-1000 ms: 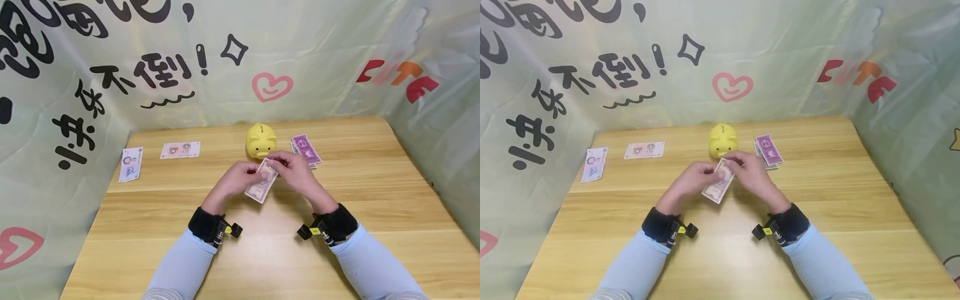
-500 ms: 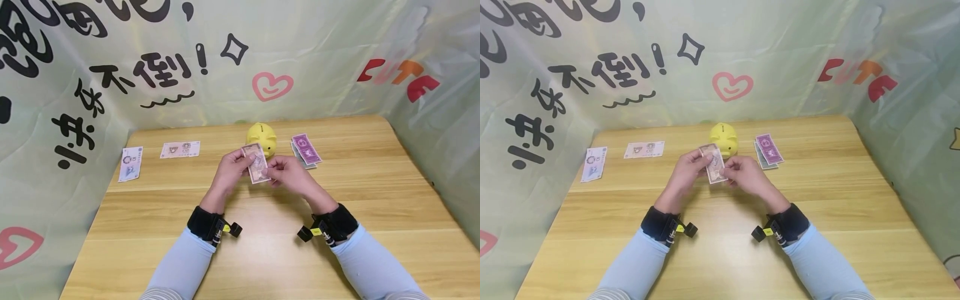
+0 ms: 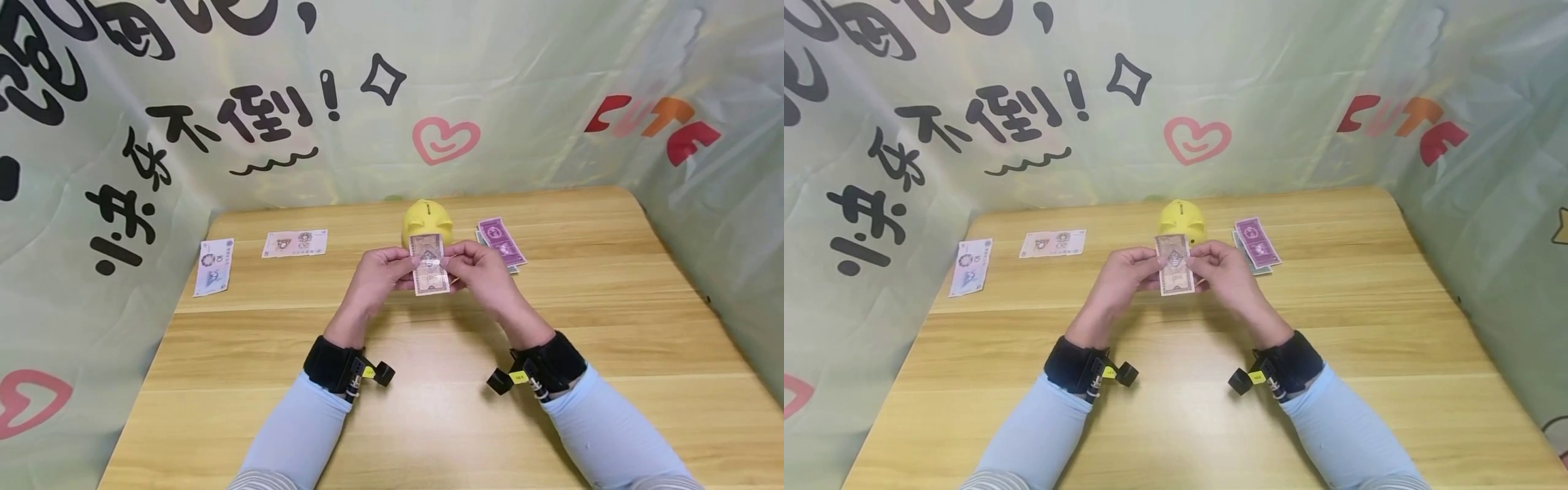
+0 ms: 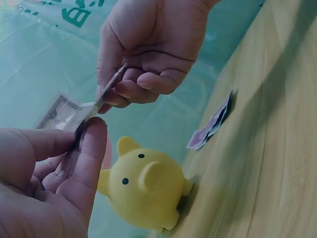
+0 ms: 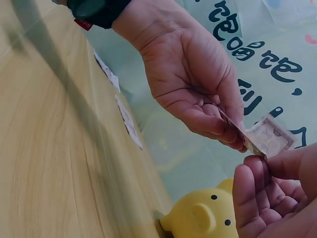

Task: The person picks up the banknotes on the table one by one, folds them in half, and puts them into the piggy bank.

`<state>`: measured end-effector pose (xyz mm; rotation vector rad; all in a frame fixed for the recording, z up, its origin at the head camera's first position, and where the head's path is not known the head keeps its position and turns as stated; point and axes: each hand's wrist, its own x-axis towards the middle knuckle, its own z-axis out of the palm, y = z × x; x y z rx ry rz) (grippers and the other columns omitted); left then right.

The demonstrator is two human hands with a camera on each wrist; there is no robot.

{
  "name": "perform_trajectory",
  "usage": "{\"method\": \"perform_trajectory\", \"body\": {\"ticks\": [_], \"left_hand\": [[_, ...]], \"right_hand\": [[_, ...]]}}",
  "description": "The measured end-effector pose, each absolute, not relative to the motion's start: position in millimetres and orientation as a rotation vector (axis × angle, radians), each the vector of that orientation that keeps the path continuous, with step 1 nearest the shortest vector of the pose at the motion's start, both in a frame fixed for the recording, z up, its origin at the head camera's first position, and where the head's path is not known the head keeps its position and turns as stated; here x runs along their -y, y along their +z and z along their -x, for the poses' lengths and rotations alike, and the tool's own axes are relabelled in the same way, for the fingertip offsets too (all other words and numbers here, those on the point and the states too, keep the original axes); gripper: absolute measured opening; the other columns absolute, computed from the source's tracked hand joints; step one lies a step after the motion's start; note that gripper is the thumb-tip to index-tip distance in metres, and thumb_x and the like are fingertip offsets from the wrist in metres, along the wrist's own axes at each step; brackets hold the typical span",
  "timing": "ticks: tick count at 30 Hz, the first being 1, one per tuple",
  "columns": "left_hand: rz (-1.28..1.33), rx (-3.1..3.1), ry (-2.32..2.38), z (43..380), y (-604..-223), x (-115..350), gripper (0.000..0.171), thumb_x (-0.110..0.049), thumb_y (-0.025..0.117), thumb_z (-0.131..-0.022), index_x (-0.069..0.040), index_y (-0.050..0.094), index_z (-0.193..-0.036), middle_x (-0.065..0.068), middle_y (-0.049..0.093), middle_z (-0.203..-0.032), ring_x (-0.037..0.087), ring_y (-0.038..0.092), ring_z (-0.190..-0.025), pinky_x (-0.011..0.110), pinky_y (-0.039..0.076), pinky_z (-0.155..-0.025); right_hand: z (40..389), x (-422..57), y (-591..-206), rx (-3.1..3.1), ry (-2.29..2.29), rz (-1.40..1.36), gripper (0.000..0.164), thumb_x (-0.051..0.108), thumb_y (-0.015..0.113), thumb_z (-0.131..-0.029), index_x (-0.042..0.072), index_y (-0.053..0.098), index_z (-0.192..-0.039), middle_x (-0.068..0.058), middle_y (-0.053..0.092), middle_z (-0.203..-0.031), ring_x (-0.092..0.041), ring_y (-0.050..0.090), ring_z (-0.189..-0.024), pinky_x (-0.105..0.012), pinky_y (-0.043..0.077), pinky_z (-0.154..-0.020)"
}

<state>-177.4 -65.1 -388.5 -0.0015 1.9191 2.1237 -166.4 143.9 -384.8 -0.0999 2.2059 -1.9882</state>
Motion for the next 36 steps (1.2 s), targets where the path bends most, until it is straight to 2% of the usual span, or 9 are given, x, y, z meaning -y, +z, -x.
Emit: {"method": "perform_trajectory", "body": {"ticks": [4,8,12,16,20,23,28,32,36], "left_hand": [[0.006,-1.84,2.178,177.0,-386.9,65.9,0.022,0.002,0.065,-0.101,0.005,0.069,-0.123,0.012,0.077,-0.095,0.016,0.076,-0.076,0.029,0.066,-0.072],[-0.01,-1.785,2.213,176.7,-385.9,66.7,0.015,0.005,0.061,-0.101,0.001,0.066,-0.115,0.009,0.076,-0.088,0.016,0.075,-0.073,0.029,0.066,-0.07],[-0.044,-1.777,2.225,176.6,-385.7,67.0,0.011,0.006,0.059,-0.101,0.003,0.067,-0.108,0.009,0.075,-0.094,0.017,0.075,-0.078,0.028,0.066,-0.072],[-0.07,-1.788,2.212,176.9,-386.5,67.2,0.014,0.001,0.058,-0.103,0.007,0.07,-0.108,0.011,0.075,-0.102,0.016,0.075,-0.084,0.028,0.066,-0.077],[-0.08,-1.803,2.2,177.0,-386.1,66.8,0.014,-0.003,0.065,-0.102,0.008,0.071,-0.11,0.012,0.076,-0.103,0.017,0.075,-0.087,0.029,0.066,-0.081],[-0.082,-1.84,2.191,176.8,-385.4,66.7,0.016,0.0,0.07,-0.099,0.008,0.07,-0.112,0.009,0.076,-0.099,0.017,0.075,-0.088,0.031,0.066,-0.082],[-0.071,-1.958,2.155,176.4,-384.3,67.2,0.031,0.002,0.073,-0.096,0.008,0.064,-0.126,0.01,0.077,-0.094,0.016,0.075,-0.082,0.032,0.067,-0.08],[-0.078,-2.037,2.091,174.2,-382.3,65.4,0.034,0.0,0.073,-0.097,0.007,0.064,-0.129,0.014,0.078,-0.098,0.014,0.075,-0.082,0.035,0.067,-0.082],[-0.088,-2.057,2.026,171.8,-383.5,61.3,0.03,-0.006,0.073,-0.099,0.004,0.069,-0.127,0.014,0.078,-0.101,0.014,0.074,-0.082,0.039,0.067,-0.083]], "right_hand": [[166.1,-144.6,-384.6,-2.162,-2.054,0.073,0.023,0.001,0.061,-0.102,-0.006,0.062,-0.124,0.003,0.072,-0.083,-0.013,0.068,-0.07,-0.03,0.064,-0.065],[165.4,-143.8,-385.4,-2.126,-2.116,0.068,0.02,-0.001,0.059,-0.103,0.001,0.064,-0.122,0.003,0.071,-0.084,-0.014,0.066,-0.07,-0.03,0.063,-0.065],[164.1,-142.5,-386.7,-2.127,-2.14,0.091,0.018,-0.003,0.057,-0.102,0.005,0.066,-0.115,0.003,0.07,-0.089,-0.014,0.064,-0.072,-0.026,0.061,-0.064],[163.6,-141.2,-388.4,-2.142,-2.146,0.11,0.016,-0.005,0.053,-0.102,-0.001,0.066,-0.11,0.001,0.068,-0.094,-0.014,0.063,-0.076,-0.025,0.059,-0.064],[163.8,-140.4,-390.0,-2.166,-2.131,0.125,0.016,-0.004,0.053,-0.102,-0.009,0.066,-0.111,0.001,0.068,-0.098,-0.013,0.063,-0.077,-0.024,0.059,-0.064],[163.8,-140.8,-390.6,-2.16,-2.126,0.127,0.021,-0.001,0.054,-0.104,-0.01,0.066,-0.118,0.001,0.069,-0.101,-0.013,0.065,-0.08,-0.025,0.06,-0.066],[164.8,-141.1,-391.3,-2.156,-2.105,0.086,0.03,0.01,0.056,-0.108,-0.008,0.064,-0.13,-0.001,0.07,-0.098,-0.016,0.068,-0.085,-0.027,0.063,-0.068],[164.2,-139.7,-391.3,-2.282,-1.999,0.095,0.028,0.017,0.065,-0.106,-0.006,0.069,-0.12,-0.003,0.072,-0.095,-0.014,0.067,-0.079,-0.03,0.064,-0.068],[162.5,-137.4,-391.8,-2.378,-1.949,0.114,0.021,0.013,0.07,-0.103,-0.006,0.071,-0.111,-0.002,0.072,-0.091,-0.011,0.064,-0.073,-0.026,0.061,-0.065]]}}
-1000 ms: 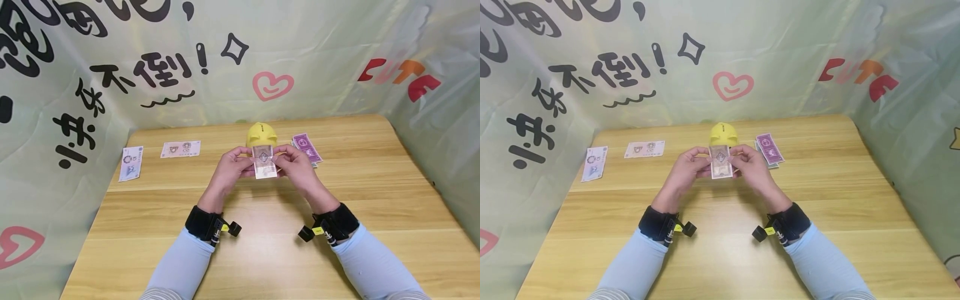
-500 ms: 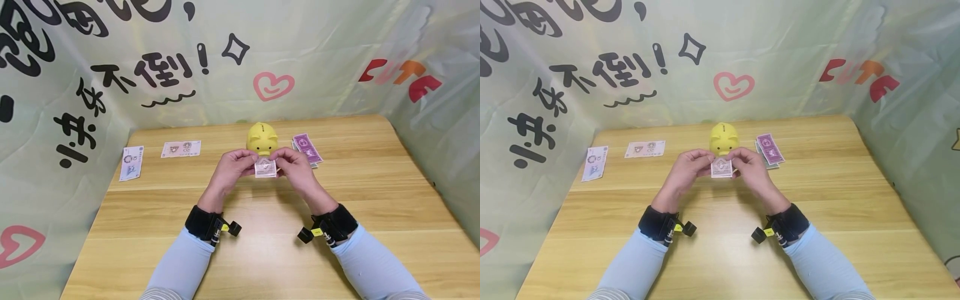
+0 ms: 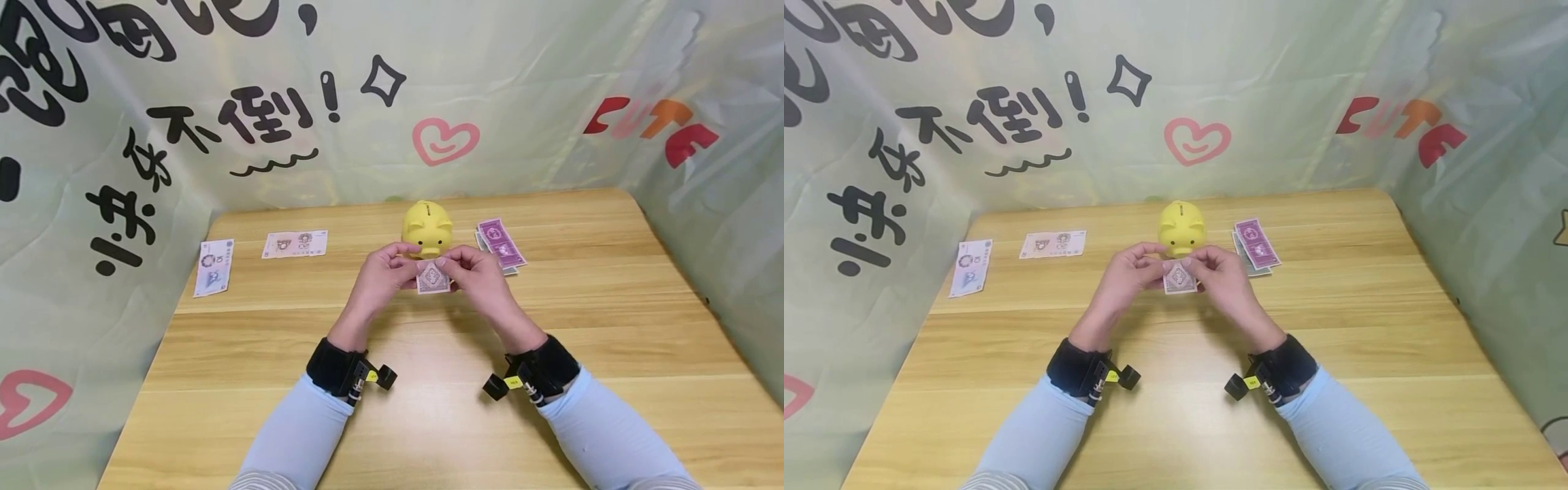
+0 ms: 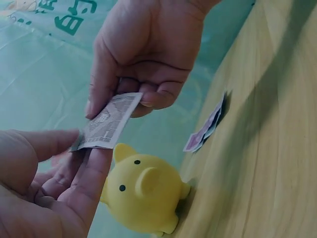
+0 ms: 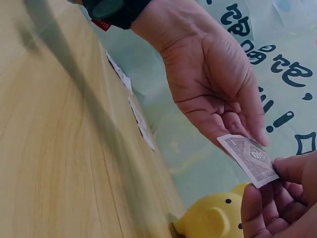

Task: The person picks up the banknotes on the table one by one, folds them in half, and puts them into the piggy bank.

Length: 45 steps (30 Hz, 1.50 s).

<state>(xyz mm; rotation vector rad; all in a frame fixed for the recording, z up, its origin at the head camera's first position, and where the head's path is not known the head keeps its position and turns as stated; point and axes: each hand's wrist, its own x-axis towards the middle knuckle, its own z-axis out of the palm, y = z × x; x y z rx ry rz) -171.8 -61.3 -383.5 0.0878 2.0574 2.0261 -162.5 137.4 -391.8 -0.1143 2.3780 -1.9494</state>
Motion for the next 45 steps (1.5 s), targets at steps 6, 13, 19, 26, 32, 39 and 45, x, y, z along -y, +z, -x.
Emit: {"method": "perform_trajectory", "body": {"ticks": [6,13,19,26,32,39,45], "left_hand": [[-0.075,-2.121,1.981,170,-388,57,0.017,-0.015,0.071,-0.102,-0.001,0.078,-0.109,0.012,0.078,-0.104,0.014,0.073,-0.082,0.032,0.066,-0.076],[0.014,-2.242,2.006,170,-389,57,0.013,-0.019,0.072,-0.102,-0.008,0.079,-0.104,0.007,0.08,-0.098,0.016,0.074,-0.08,0.03,0.065,-0.073],[0.034,-2.275,2.043,172,-390,60,0.013,-0.018,0.073,-0.101,-0.008,0.079,-0.104,0.008,0.08,-0.095,0.015,0.071,-0.074,0.026,0.062,-0.066],[0.002,-2.02,2.157,174,-390,61,0.019,-0.011,0.071,-0.102,0.0,0.074,-0.117,0.016,0.078,-0.101,0.016,0.075,-0.076,0.028,0.066,-0.069],[0.025,-1.849,2.187,175,-387,62,0.019,0.0,0.066,-0.101,0.007,0.07,-0.118,0.019,0.074,-0.106,0.019,0.077,-0.079,0.031,0.067,-0.076],[0.03,-1.815,2.212,174,-385,63,0.022,0.003,0.062,-0.102,0.007,0.069,-0.123,0.022,0.075,-0.105,0.02,0.078,-0.079,0.031,0.067,-0.076],[0.002,-1.764,2.258,173,-384,64,0.023,0.005,0.062,-0.101,0.004,0.068,-0.122,0.02,0.076,-0.101,0.02,0.078,-0.078,0.031,0.067,-0.076]], "right_hand": [[160,-134,-392,-2.361,-1.984,0.123,0.019,0.011,0.069,-0.102,-0.006,0.07,-0.109,0.0,0.071,-0.086,-0.011,0.064,-0.07,-0.027,0.062,-0.063],[159,-128,-395,-2.197,-1.978,0.148,0.018,0.008,0.069,-0.102,-0.008,0.064,-0.11,-0.007,0.072,-0.086,-0.019,0.07,-0.07,-0.033,0.066,-0.063],[158,-125,-396,-2.126,-1.968,0.17,0.015,0.004,0.067,-0.102,-0.009,0.062,-0.108,-0.017,0.071,-0.087,-0.015,0.07,-0.07,-0.033,0.066,-0.065],[158,-127,-394,-2.132,-2.014,0.125,0.013,0.003,0.066,-0.102,-0.008,0.061,-0.107,-0.011,0.072,-0.083,-0.016,0.07,-0.067,-0.031,0.066,-0.064],[158,-132,-390,-2.129,-2.068,0.077,0.019,0.004,0.063,-0.104,-0.009,0.059,-0.117,-0.012,0.073,-0.086,-0.013,0.07,-0.068,-0.03,0.066,-0.067],[160,-134,-390,-2.051,-2.155,0.068,0.026,0.001,0.059,-0.105,-0.004,0.054,-0.129,-0.008,0.075,-0.08,-0.013,0.07,-0.065,-0.032,0.066,-0.067],[159,-134,-392,-1.979,-2.225,0.093,0.023,-0.001,0.056,-0.105,0.002,0.054,-0.128,-0.005,0.074,-0.079,-0.012,0.069,-0.064,-0.031,0.066,-0.065]]}}
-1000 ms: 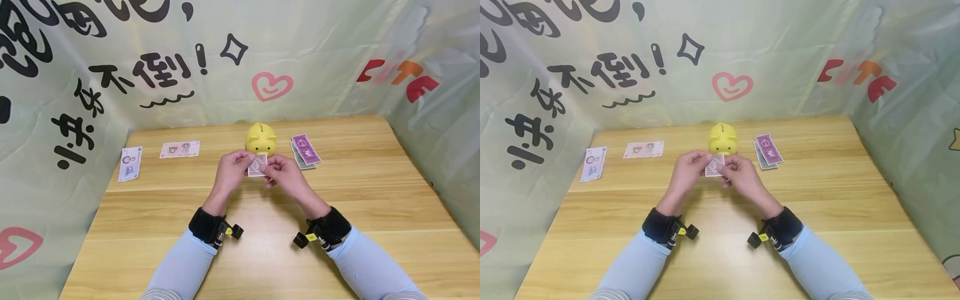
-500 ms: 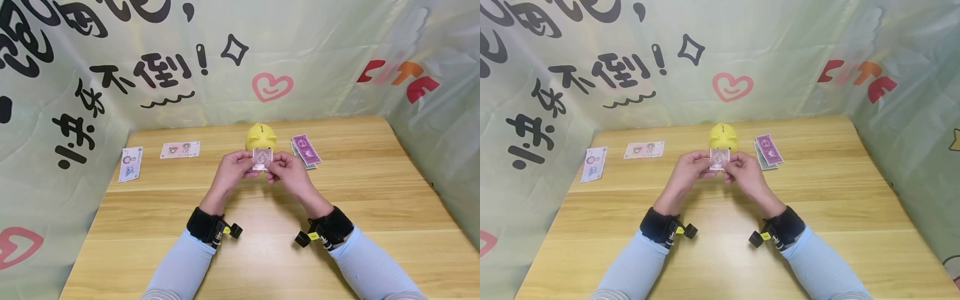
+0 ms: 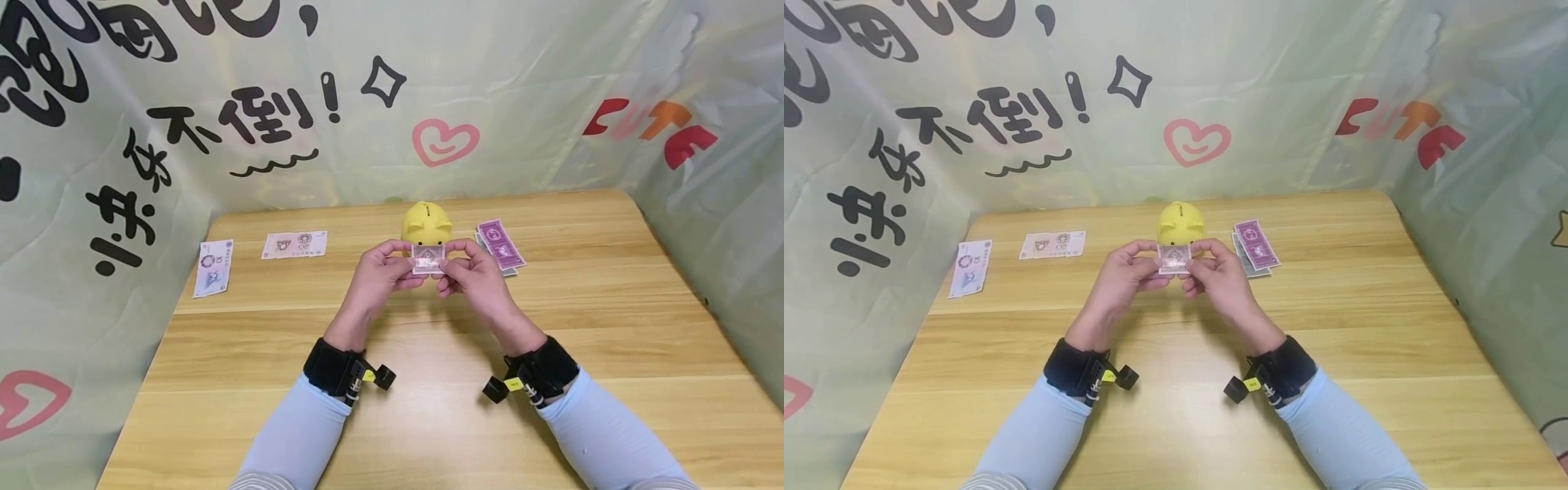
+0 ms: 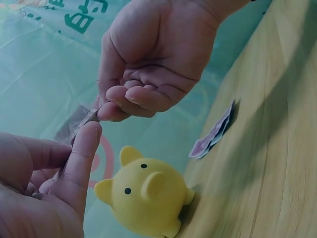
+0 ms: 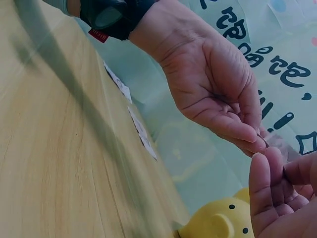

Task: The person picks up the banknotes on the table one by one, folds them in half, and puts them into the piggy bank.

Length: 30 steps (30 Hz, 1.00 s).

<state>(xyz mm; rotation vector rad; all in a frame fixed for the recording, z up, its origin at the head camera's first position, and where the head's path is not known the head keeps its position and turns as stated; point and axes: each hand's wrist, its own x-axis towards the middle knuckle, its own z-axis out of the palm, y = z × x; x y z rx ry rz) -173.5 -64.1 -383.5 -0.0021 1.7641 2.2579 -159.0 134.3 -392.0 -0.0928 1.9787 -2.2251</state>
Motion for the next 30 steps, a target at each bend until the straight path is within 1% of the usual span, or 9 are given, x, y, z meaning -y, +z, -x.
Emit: {"method": "perform_trajectory", "body": {"ticks": [6,10,15,18,20,23,25,27,30], "left_hand": [[-0.064,-1.773,2.261,172.4,-384.5,64.2,0.019,0.007,0.058,-0.102,0.01,0.07,-0.117,0.018,0.075,-0.105,0.018,0.078,-0.084,0.03,0.066,-0.08],[-0.083,-1.782,2.245,172.8,-385.3,63.8,0.021,0.003,0.056,-0.103,0.01,0.071,-0.116,0.02,0.074,-0.11,0.018,0.078,-0.088,0.032,0.066,-0.083],[-0.086,-1.767,2.251,174.0,-387.4,63.2,0.021,-0.002,0.062,-0.104,0.01,0.072,-0.118,0.021,0.075,-0.113,0.017,0.078,-0.091,0.032,0.065,-0.086],[-0.071,-1.771,2.247,174.6,-387.9,63.1,0.023,0.002,0.066,-0.1,0.011,0.07,-0.121,0.018,0.075,-0.109,0.017,0.077,-0.092,0.031,0.065,-0.087],[-0.053,-1.796,2.24,174.6,-387.4,63.1,0.026,0.005,0.067,-0.099,0.011,0.068,-0.124,0.017,0.075,-0.107,0.018,0.076,-0.092,0.031,0.065,-0.087],[-0.025,-1.855,2.223,174.3,-386.1,62.9,0.032,0.005,0.067,-0.099,0.009,0.065,-0.13,0.017,0.075,-0.105,0.018,0.076,-0.089,0.031,0.066,-0.085],[-0.014,-1.888,2.208,173.7,-385.6,62.3,0.035,0.005,0.068,-0.099,0.008,0.065,-0.133,0.017,0.075,-0.105,0.017,0.076,-0.087,0.031,0.066,-0.084],[-0.018,-1.909,2.187,172.7,-385.3,61.1,0.034,0.005,0.068,-0.099,0.007,0.065,-0.133,0.017,0.075,-0.104,0.016,0.076,-0.085,0.031,0.066,-0.083],[-0.051,-1.922,2.159,171.2,-386.3,58.8,0.031,0.003,0.067,-0.1,0.009,0.067,-0.13,0.017,0.075,-0.106,0.015,0.076,-0.084,0.03,0.066,-0.083]], "right_hand": [[157.9,-133.7,-393.8,-1.993,-2.24,0.107,0.018,-0.001,0.054,-0.105,0.005,0.058,-0.121,-0.002,0.072,-0.08,-0.012,0.067,-0.065,-0.031,0.065,-0.065],[157.5,-133.0,-395.0,-2.011,-2.251,0.102,0.011,-0.001,0.052,-0.106,0.006,0.06,-0.109,-0.003,0.069,-0.081,-0.011,0.065,-0.065,-0.032,0.065,-0.065],[158.3,-132.2,-397.1,-1.999,-2.283,0.103,0.017,0.0,0.051,-0.107,0.011,0.063,-0.1,-0.002,0.069,-0.082,-0.011,0.065,-0.065,-0.031,0.065,-0.064],[158.9,-132.0,-399.1,-1.989,-2.297,0.115,0.016,0.0,0.051,-0.107,0.008,0.065,-0.103,-0.002,0.072,-0.084,-0.012,0.068,-0.067,-0.031,0.065,-0.064],[159.0,-132.0,-399.9,-1.988,-2.298,0.115,0.015,0.001,0.05,-0.107,0.002,0.065,-0.112,-0.003,0.074,-0.086,-0.013,0.07,-0.069,-0.031,0.066,-0.066],[159.2,-131.8,-400.3,-2.0,-2.281,0.105,0.026,0.007,0.052,-0.108,-0.007,0.059,-0.129,-0.004,0.074,-0.088,-0.014,0.072,-0.072,-0.032,0.066,-0.068],[159.4,-131.0,-400.5,-2.021,-2.25,0.095,0.032,0.011,0.056,-0.108,-0.008,0.055,-0.134,-0.004,0.074,-0.088,-0.014,0.072,-0.074,-0.034,0.067,-0.07],[159.5,-129.5,-400.9,-2.057,-2.202,0.091,0.032,0.012,0.061,-0.107,-0.009,0.057,-0.131,-0.003,0.074,-0.087,-0.012,0.072,-0.074,-0.034,0.067,-0.07],[159.0,-126.8,-401.6,-2.117,-2.134,0.092,0.024,0.01,0.067,-0.104,-0.007,0.062,-0.119,0.0,0.073,-0.082,-0.011,0.07,-0.071,-0.033,0.066,-0.068]]}}
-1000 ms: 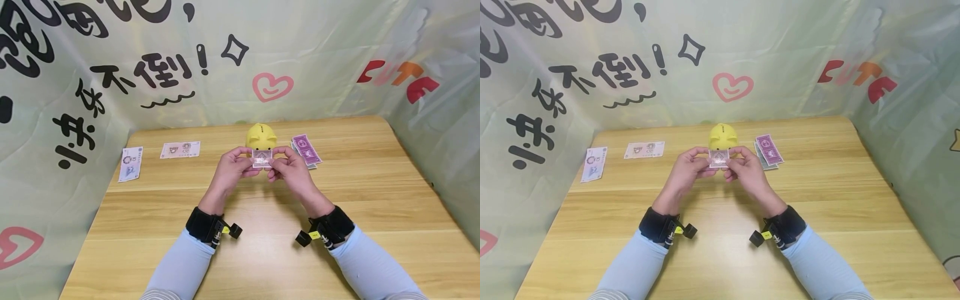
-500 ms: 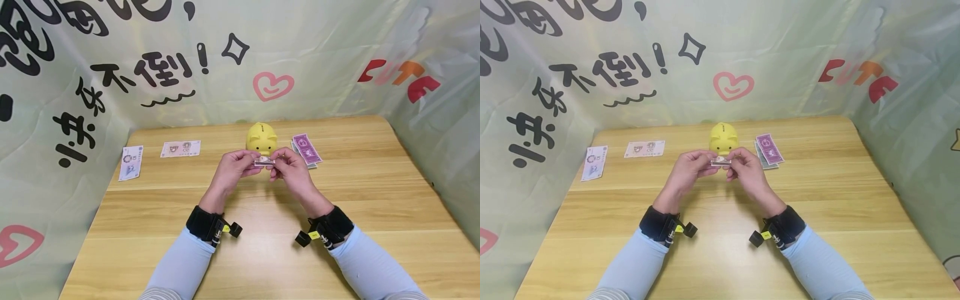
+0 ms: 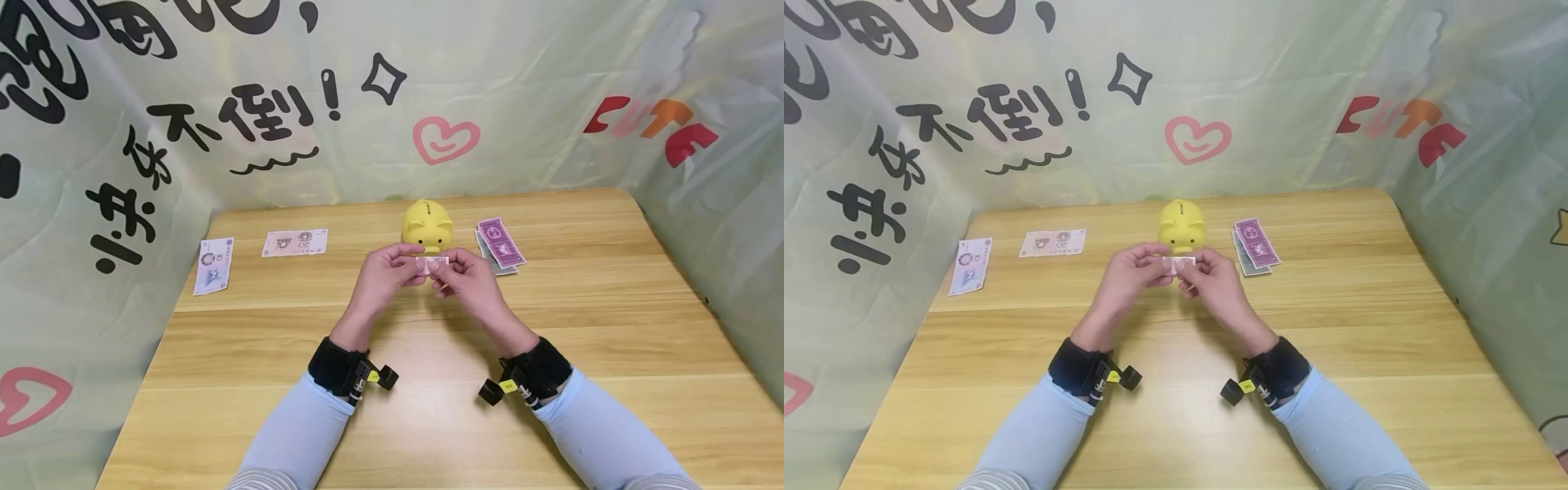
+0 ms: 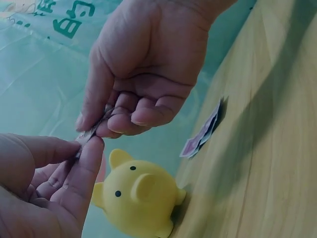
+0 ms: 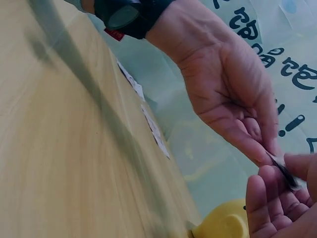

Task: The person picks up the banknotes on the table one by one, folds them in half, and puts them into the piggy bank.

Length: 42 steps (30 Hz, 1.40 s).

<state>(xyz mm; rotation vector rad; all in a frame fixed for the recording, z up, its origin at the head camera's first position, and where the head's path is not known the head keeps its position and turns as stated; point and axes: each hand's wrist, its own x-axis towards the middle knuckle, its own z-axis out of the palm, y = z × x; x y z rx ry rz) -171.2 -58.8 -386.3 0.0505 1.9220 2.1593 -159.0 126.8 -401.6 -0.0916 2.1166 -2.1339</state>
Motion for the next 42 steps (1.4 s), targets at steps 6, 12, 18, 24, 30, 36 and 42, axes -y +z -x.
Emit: {"method": "perform_trajectory", "body": {"ticks": [6,12,18,24,30,36,42], "left_hand": [[-0.086,-1.952,2.089,170.2,-390.4,56.7,0.019,-0.009,0.068,-0.103,0.008,0.073,-0.111,0.021,0.077,-0.103,0.016,0.076,-0.077,0.034,0.067,-0.079],[-0.085,-2.083,1.958,169.2,-391.0,55.1,0.016,-0.014,0.068,-0.104,0.0,0.074,-0.1,0.013,0.076,-0.093,0.015,0.074,-0.073,0.037,0.067,-0.076],[-0.077,-2.205,1.88,167.8,-391.2,51.6,0.017,-0.016,0.067,-0.105,-0.004,0.07,-0.095,0.008,0.072,-0.085,0.016,0.071,-0.071,0.043,0.067,-0.076],[-0.038,-2.27,1.862,168.2,-394.7,50.9,0.016,-0.02,0.064,-0.107,-0.007,0.068,-0.098,0.006,0.069,-0.084,0.025,0.07,-0.076,0.057,0.064,-0.084],[-0.042,-2.223,1.966,170.0,-395.8,52.6,0.018,-0.019,0.065,-0.107,-0.004,0.07,-0.101,0.007,0.07,-0.083,0.015,0.067,-0.072,0.052,0.065,-0.08],[-0.075,-1.955,2.105,170.4,-393.8,54.7,0.017,-0.012,0.062,-0.107,0.0,0.069,-0.116,0.01,0.074,-0.091,0.016,0.072,-0.074,0.036,0.067,-0.075],[-0.073,-1.858,2.156,169.0,-388.8,56.5,0.021,0.001,0.062,-0.102,0.001,0.066,-0.123,0.012,0.077,-0.094,0.018,0.075,-0.075,0.03,0.066,-0.074]], "right_hand": [[158.0,-124.8,-401.9,-2.151,-2.104,0.076,0.017,0.01,0.066,-0.104,-0.006,0.066,-0.104,-0.003,0.072,-0.079,-0.01,0.067,-0.064,-0.028,0.064,-0.062],[158.0,-124.6,-403.3,-2.133,-2.107,0.027,0.022,0.015,0.062,-0.107,-0.004,0.065,-0.097,-0.002,0.07,-0.073,-0.011,0.064,-0.058,-0.028,0.062,-0.058],[157.2,-123.2,-405.7,-2.157,-2.089,0.018,0.03,0.021,0.061,-0.109,-0.004,0.064,-0.093,0.0,0.068,-0.069,-0.012,0.065,-0.058,-0.029,0.062,-0.058],[156.7,-122.0,-405.8,-2.153,-2.082,0.077,0.022,0.013,0.062,-0.107,-0.009,0.065,-0.106,-0.002,0.071,-0.078,-0.015,0.069,-0.067,-0.032,0.065,-0.065],[155.3,-122.6,-402.0,-2.085,-2.111,0.121,0.023,0.002,0.06,-0.105,-0.008,0.059,-0.126,-0.004,0.074,-0.086,-0.021,0.072,-0.076,-0.035,0.066,-0.069],[155.6,-125.9,-399.9,-2.034,-2.236,0.049,0.021,0.0,0.058,-0.105,-0.003,0.056,-0.126,-0.002,0.074,-0.081,-0.014,0.07,-0.068,-0.029,0.065,-0.065],[155.2,-127.4,-397.3,-1.972,-2.312,0.032,0.021,0.001,0.058,-0.105,0.0,0.056,-0.126,-0.003,0.074,-0.08,-0.012,0.068,-0.066,-0.029,0.064,-0.063]]}}
